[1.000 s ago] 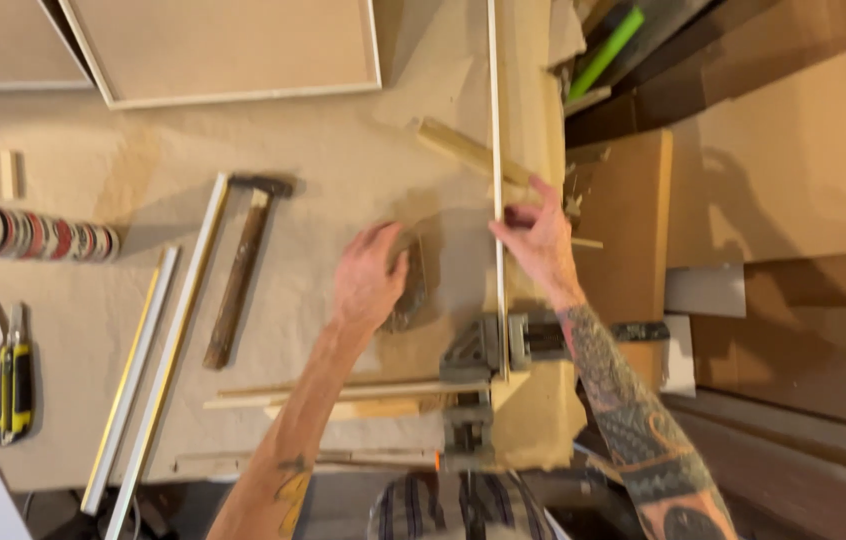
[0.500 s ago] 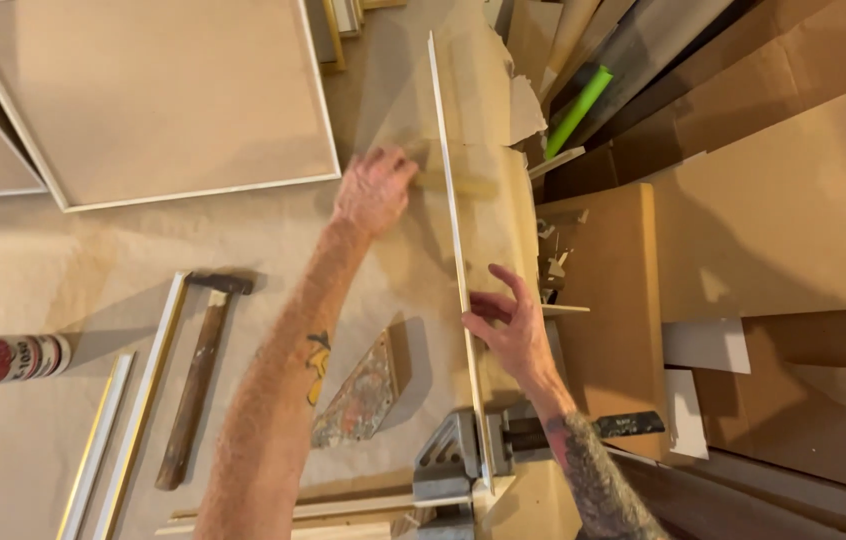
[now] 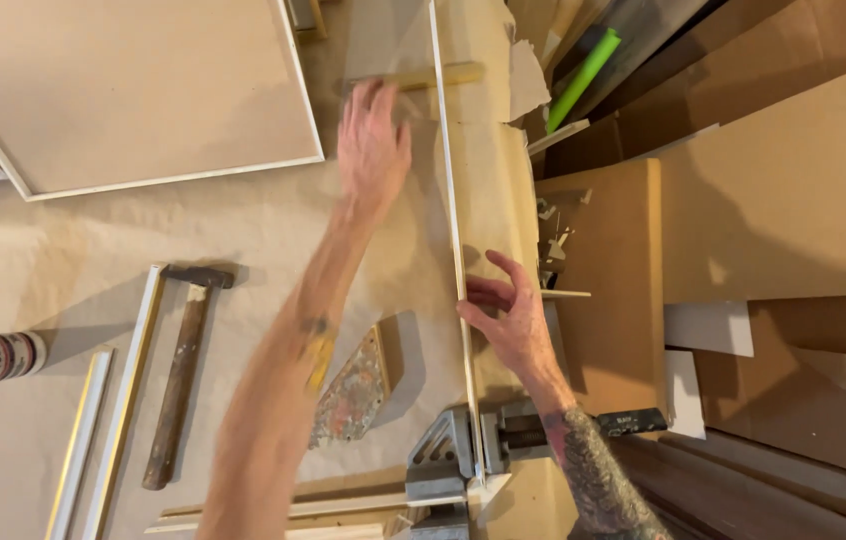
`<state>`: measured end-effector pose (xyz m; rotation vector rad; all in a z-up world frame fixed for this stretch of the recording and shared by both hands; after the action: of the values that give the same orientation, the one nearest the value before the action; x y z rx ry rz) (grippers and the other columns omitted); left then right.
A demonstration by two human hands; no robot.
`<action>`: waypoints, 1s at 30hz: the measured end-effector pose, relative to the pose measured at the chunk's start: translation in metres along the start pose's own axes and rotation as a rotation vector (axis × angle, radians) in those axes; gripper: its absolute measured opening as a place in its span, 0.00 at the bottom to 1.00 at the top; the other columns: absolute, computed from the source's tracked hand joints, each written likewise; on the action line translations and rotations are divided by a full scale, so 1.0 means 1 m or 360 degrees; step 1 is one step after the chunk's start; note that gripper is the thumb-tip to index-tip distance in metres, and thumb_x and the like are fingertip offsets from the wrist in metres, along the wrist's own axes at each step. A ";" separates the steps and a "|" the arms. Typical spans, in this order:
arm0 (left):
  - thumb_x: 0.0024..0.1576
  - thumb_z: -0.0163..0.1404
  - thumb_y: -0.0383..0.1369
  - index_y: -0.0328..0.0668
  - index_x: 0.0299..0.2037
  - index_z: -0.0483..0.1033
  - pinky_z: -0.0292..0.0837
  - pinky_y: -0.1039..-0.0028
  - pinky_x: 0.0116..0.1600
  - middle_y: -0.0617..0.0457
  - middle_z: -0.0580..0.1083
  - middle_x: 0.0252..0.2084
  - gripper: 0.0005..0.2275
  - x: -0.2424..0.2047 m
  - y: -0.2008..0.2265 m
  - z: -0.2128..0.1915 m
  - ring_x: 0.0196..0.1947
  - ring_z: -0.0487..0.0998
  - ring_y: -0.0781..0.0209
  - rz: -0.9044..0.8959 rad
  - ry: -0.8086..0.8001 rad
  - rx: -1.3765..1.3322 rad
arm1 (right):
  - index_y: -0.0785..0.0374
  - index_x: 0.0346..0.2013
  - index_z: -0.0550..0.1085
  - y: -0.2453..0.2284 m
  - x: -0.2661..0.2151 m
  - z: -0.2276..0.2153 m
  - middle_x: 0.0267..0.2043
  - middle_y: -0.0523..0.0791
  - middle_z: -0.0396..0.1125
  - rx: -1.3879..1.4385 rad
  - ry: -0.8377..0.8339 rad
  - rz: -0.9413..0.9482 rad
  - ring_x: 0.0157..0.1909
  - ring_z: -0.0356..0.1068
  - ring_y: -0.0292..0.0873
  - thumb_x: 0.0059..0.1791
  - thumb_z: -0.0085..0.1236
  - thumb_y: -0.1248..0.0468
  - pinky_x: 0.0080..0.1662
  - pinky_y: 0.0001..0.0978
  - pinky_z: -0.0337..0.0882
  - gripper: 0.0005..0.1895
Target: Assembling wooden frame components by applying glue, positioning pieces, and securing them with a hammer and corner clamp.
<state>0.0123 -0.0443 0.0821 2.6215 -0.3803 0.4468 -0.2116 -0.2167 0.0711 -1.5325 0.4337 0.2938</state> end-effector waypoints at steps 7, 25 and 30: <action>0.62 0.52 0.34 0.39 0.55 0.78 0.78 0.59 0.53 0.39 0.77 0.46 0.14 -0.186 -0.008 -0.116 0.48 0.82 0.40 -0.0612 -0.0547 -0.0822 | 0.60 0.72 0.58 0.013 0.003 -0.010 0.58 0.56 0.71 -0.0077 -0.0047 -0.0045 0.59 0.73 0.50 0.44 0.71 0.55 0.63 0.46 0.72 0.46; 0.62 0.51 0.30 0.43 0.68 0.68 0.80 0.60 0.51 0.41 0.78 0.45 0.21 -0.320 0.082 -0.143 0.43 0.80 0.54 -0.0859 -0.0900 -0.1809 | 0.63 0.72 0.57 0.032 -0.013 -0.010 0.57 0.60 0.70 0.0027 -0.0109 -0.0273 0.52 0.76 0.50 0.44 0.67 0.72 0.53 0.41 0.79 0.44; 0.62 0.50 0.30 0.45 0.69 0.69 0.80 0.54 0.51 0.37 0.77 0.47 0.22 -0.341 0.086 -0.124 0.45 0.80 0.49 -0.0871 -0.0982 -0.1762 | 0.62 0.72 0.58 0.040 -0.016 -0.008 0.56 0.58 0.71 0.0123 -0.0072 -0.0277 0.48 0.76 0.46 0.42 0.69 0.73 0.51 0.36 0.80 0.45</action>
<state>-0.3575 0.0051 0.0935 1.5802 -0.0301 -0.6172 -0.2444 -0.2225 0.0424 -1.4745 0.2713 0.1737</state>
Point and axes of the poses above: each hand's wrist, its own x-axis towards the middle knuckle, its own z-axis out of the palm, y = z × x, the point moved 6 cm from there along x, towards the middle knuckle
